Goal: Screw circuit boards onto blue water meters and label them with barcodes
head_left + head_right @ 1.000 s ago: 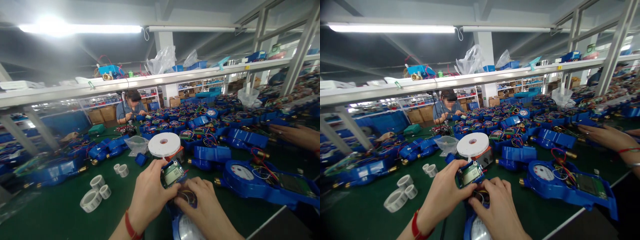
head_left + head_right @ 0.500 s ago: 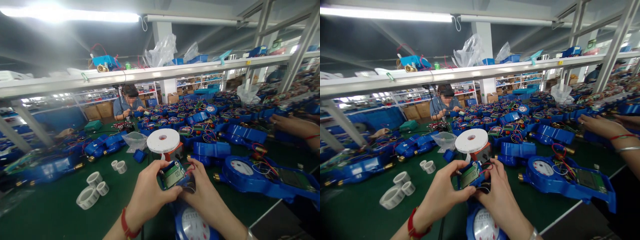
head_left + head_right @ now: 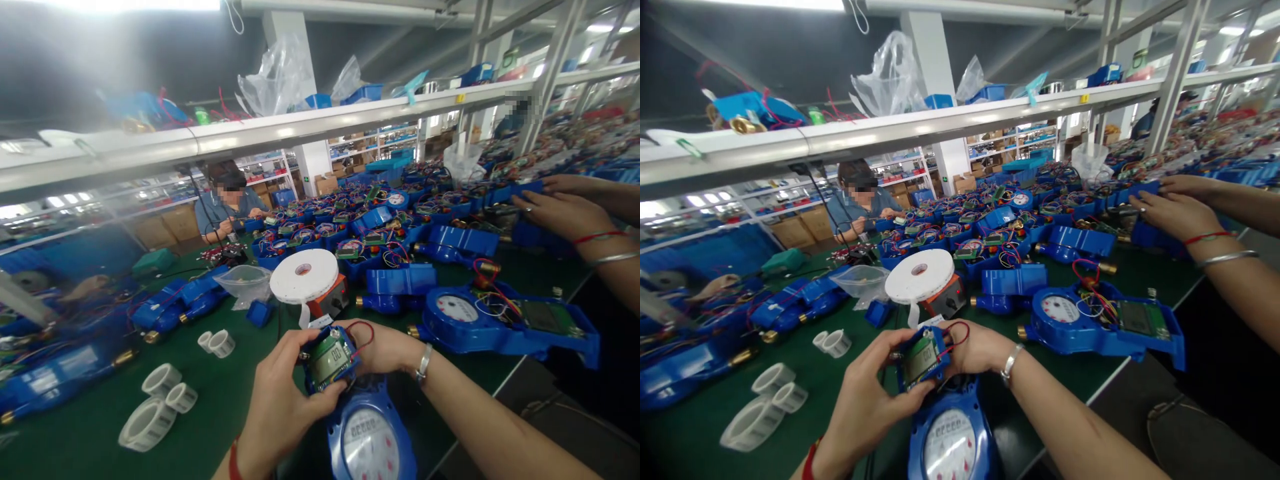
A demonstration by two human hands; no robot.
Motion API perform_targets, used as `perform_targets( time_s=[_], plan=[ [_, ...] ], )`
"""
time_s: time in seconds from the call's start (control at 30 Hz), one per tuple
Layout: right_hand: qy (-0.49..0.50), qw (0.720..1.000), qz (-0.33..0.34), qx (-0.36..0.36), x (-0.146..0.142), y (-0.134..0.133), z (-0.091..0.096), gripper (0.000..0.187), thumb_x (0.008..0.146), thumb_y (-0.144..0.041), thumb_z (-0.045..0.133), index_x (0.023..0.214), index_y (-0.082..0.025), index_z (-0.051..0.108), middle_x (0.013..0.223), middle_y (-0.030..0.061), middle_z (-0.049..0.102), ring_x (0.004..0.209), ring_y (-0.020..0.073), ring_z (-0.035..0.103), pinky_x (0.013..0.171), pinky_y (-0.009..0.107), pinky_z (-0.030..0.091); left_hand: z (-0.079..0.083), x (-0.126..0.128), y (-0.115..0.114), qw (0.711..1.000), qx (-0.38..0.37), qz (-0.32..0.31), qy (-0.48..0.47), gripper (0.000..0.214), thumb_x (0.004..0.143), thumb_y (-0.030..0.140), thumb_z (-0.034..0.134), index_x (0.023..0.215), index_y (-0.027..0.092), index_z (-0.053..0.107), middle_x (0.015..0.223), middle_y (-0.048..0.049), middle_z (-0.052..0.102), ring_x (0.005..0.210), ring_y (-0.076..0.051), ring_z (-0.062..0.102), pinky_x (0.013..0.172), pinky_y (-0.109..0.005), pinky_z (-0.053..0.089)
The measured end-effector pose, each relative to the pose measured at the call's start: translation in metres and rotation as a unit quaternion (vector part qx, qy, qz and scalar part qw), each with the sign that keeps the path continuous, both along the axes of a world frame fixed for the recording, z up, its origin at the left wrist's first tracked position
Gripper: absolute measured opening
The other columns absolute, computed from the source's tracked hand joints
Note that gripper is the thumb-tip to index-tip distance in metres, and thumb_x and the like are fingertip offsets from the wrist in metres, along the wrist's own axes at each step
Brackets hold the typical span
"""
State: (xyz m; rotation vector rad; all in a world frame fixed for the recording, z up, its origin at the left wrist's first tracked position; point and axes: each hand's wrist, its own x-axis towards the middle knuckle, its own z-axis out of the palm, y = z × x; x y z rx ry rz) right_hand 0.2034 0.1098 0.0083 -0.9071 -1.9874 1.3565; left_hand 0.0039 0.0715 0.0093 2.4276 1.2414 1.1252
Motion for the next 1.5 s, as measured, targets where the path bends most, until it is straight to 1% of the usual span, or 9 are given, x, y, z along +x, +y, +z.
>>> perform_targets(
  time_s=[0.1,0.2,0.3,0.4,0.77,1.0,1.17,1.4,1.5],
  plan=[
    [0.043,0.995,-0.087,-0.028,0.019,-0.031,-0.004,0.058,0.067,-0.026,0.083,0.119,-0.02,0.059,0.112,0.0057,0.068,0.103,0.023,0.064,0.089,0.034,0.051,0.001,0.0,0.001,1.0,-0.009,0.013,-0.009,0.051,0.068,0.027,0.077,0.114,0.029,0.055,0.105,0.0001,0.067,0.091,-0.019,0.066,0.075,-0.029,0.056],
    [0.035,0.946,-0.306,0.099,0.032,-0.071,-0.01,0.022,0.08,-0.028,0.075,0.099,-0.024,0.065,0.105,0.0033,0.066,0.101,0.0222,0.06,0.092,0.039,0.045,0.002,0.0,0.001,0.999,-0.033,0.033,-0.014,0.047,0.069,0.031,0.077,0.112,0.027,0.058,0.103,-0.0007,0.069,0.09,-0.02,0.067,0.073,-0.029,0.057],
    [-0.012,0.923,-0.216,0.317,0.029,-0.092,-0.008,0.005,0.087,-0.025,0.071,0.092,-0.027,0.069,0.106,-0.0003,0.067,0.1,0.0192,0.057,0.09,0.035,0.04,0.003,0.0,0.003,0.998,-0.054,0.037,-0.022,0.044,0.07,0.036,0.075,0.11,0.024,0.06,0.099,-0.0028,0.07,0.086,-0.02,0.068,0.073,-0.031,0.058],
    [-0.073,0.901,-0.149,0.402,0.023,-0.084,-0.001,0.004,0.09,-0.027,0.068,0.091,-0.025,0.071,0.108,-0.0015,0.068,0.098,0.0183,0.054,0.082,0.034,0.036,0.003,-0.001,0.005,0.996,-0.072,0.04,-0.033,0.044,0.072,0.04,0.073,0.109,0.021,0.06,0.097,-0.0049,0.07,0.084,-0.021,0.069,0.073,-0.032,0.059],
    [-0.121,0.926,-0.295,0.202,0.006,-0.049,-0.001,0.019,0.072,-0.022,0.085,0.078,-0.018,0.068,0.077,-0.0017,0.066,0.083,0.0169,0.054,0.076,0.032,0.032,-0.005,-0.003,0.006,0.996,-0.055,0.038,-0.065,0.048,0.069,0.041,0.077,0.11,0.02,0.061,0.098,-0.0054,0.07,0.087,-0.021,0.068,0.074,-0.029,0.059],
    [-0.162,0.934,-0.246,0.205,0.002,-0.048,0.009,0.007,0.076,-0.023,0.08,0.073,-0.027,0.074,0.075,-0.0005,0.064,0.087,0.0216,0.052,0.079,0.039,0.029,-0.016,-0.001,0.006,0.99,-0.033,0.024,-0.131,0.049,0.068,0.039,0.078,0.111,0.021,0.062,0.099,-0.0049,0.069,0.088,-0.02,0.068,0.076,-0.027,0.058],
    [-0.166,0.936,-0.268,0.157,-0.004,-0.051,0.008,0.006,0.075,-0.014,0.074,0.07,-0.017,0.073,0.11,0.0123,0.059,0.106,0.031,0.047,0.082,0.042,0.034,-0.023,0.006,0.001,0.985,-0.005,0.04,-0.168,0.05,0.067,0.038,0.079,0.109,0.019,0.062,0.097,-0.0055,0.068,0.085,-0.022,0.068,0.073,-0.03,0.059],
    [-0.086,0.974,-0.183,0.102,0.005,-0.031,-0.006,0.011,0.067,-0.016,0.08,0.069,-0.018,0.07,0.072,0.0,0.069,0.067,0.0169,0.062,0.062,0.025,0.045,-0.018,0.009,-0.012,0.997,0.056,0.034,-0.027,0.049,0.07,0.031,0.077,0.114,0.022,0.059,0.1,-0.0043,0.065,0.088,-0.021,0.064,0.075,-0.031,0.055],
    [-0.066,0.974,-0.191,0.102,0.022,-0.042,-0.007,0.013,0.073,-0.021,0.079,0.085,-0.021,0.073,0.095,0.0017,0.073,0.086,0.0199,0.067,0.076,0.028,0.051,-0.012,0.01,-0.014,0.997,0.06,0.041,-0.002,0.047,0.071,0.032,0.076,0.113,0.022,0.058,0.099,-0.0038,0.066,0.086,-0.021,0.065,0.073,-0.031,0.055]
  ],
)
